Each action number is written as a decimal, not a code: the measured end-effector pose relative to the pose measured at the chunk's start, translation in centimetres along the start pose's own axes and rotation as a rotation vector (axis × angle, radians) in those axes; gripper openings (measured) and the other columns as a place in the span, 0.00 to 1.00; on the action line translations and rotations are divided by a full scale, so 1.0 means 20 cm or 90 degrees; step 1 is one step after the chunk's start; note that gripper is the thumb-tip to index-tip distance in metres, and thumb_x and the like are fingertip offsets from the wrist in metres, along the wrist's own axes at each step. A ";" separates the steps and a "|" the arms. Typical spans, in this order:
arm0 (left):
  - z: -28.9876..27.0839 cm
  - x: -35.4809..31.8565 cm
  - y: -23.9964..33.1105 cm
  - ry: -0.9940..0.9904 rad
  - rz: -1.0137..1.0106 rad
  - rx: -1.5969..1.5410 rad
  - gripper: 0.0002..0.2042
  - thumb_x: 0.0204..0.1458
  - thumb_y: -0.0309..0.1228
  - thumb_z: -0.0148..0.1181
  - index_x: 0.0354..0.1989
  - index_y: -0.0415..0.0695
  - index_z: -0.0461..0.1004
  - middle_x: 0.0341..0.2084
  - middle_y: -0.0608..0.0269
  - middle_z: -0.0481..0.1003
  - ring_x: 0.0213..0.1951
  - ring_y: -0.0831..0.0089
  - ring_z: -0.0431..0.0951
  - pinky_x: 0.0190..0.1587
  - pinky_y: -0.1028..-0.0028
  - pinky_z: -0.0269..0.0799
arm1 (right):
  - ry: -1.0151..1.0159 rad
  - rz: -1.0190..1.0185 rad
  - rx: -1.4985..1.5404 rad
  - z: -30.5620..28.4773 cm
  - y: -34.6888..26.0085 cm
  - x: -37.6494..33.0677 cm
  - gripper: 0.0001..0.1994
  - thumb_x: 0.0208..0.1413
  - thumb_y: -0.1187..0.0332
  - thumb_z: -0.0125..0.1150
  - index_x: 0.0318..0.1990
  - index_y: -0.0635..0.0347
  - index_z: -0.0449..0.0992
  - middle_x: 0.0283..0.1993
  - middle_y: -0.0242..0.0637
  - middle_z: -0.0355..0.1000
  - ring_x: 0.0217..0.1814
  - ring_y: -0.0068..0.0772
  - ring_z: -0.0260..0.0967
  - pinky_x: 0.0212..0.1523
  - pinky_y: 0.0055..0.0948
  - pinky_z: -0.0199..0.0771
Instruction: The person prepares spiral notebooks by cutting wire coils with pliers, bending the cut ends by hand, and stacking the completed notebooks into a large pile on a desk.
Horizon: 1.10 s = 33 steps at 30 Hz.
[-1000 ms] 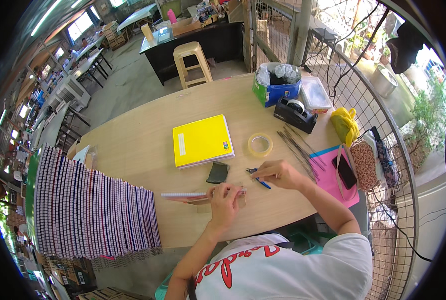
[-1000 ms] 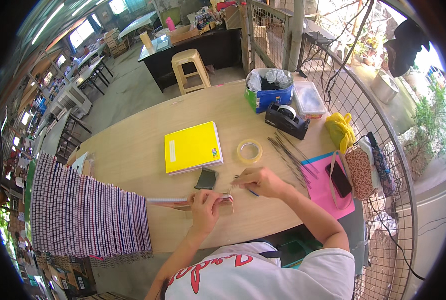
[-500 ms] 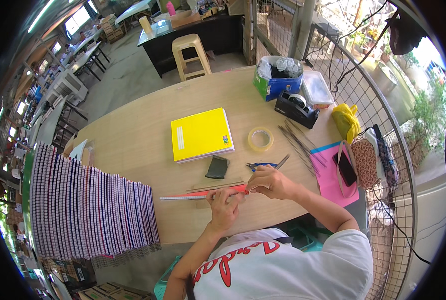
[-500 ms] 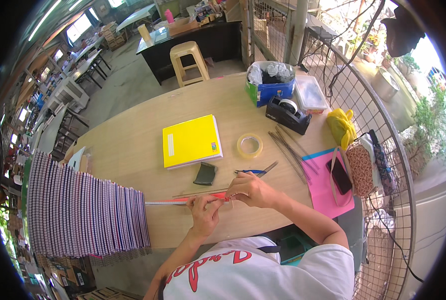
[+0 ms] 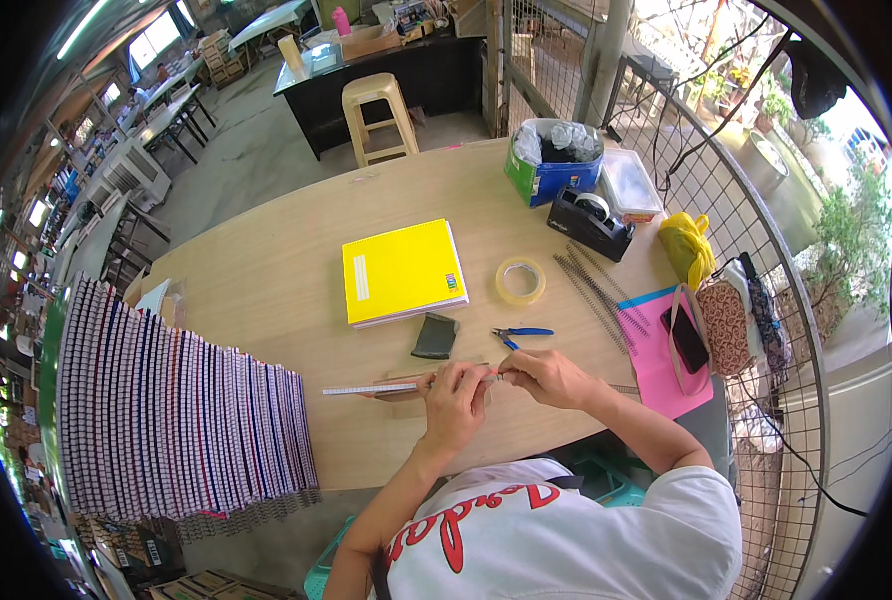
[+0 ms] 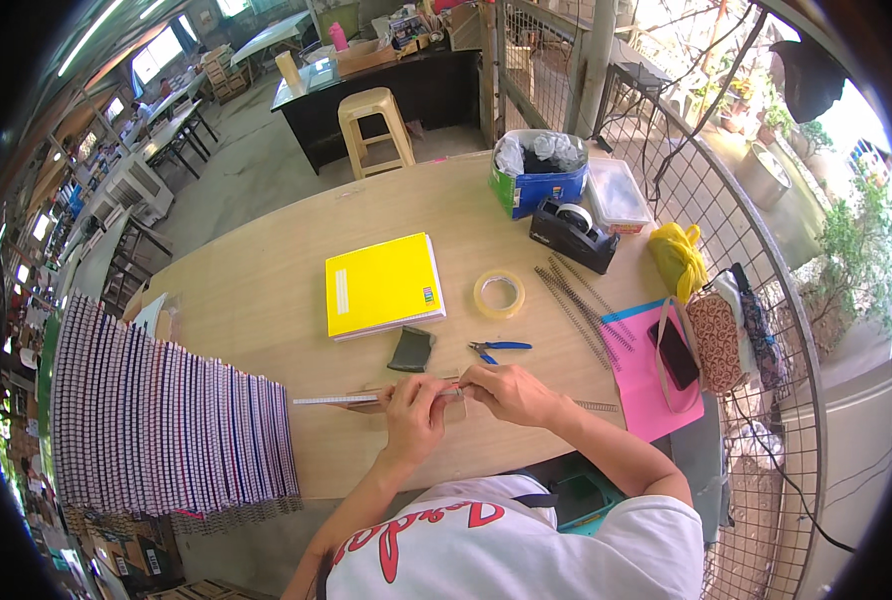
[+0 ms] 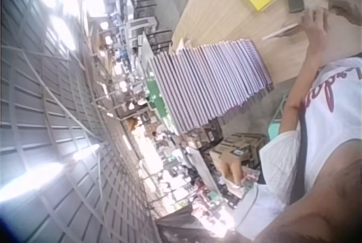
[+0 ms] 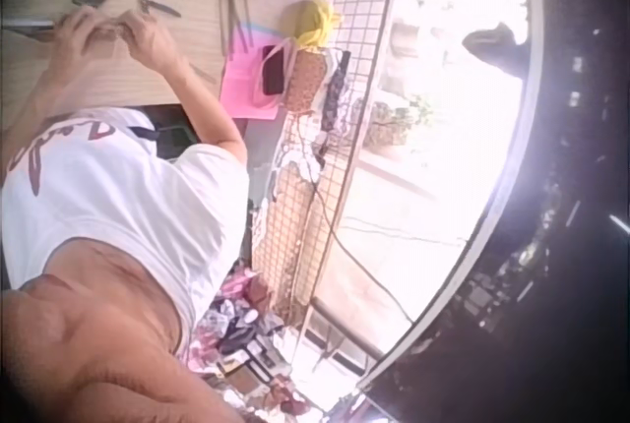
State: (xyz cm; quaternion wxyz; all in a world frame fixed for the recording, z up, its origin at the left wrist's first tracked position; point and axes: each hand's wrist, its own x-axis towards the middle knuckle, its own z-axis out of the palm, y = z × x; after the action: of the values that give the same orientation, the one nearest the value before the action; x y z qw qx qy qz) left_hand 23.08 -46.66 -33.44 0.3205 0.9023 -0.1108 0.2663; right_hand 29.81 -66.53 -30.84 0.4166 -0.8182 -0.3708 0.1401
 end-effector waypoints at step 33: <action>-0.09 0.03 -0.04 -0.001 0.030 0.115 0.12 0.47 0.39 0.68 0.38 0.54 0.76 0.37 0.74 0.75 0.41 0.70 0.74 0.47 0.59 0.58 | -0.258 -0.026 0.204 -0.16 0.34 0.56 0.24 0.52 0.52 0.64 0.51 0.59 0.82 0.53 0.53 0.74 0.59 0.46 0.66 0.57 0.38 0.67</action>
State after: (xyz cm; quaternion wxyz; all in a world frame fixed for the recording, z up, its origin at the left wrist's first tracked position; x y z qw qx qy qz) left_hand 23.15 -44.97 -32.29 0.2314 0.9249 -0.1077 0.2817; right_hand 42.50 -62.91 -33.42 0.4607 -0.6896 -0.4361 0.3494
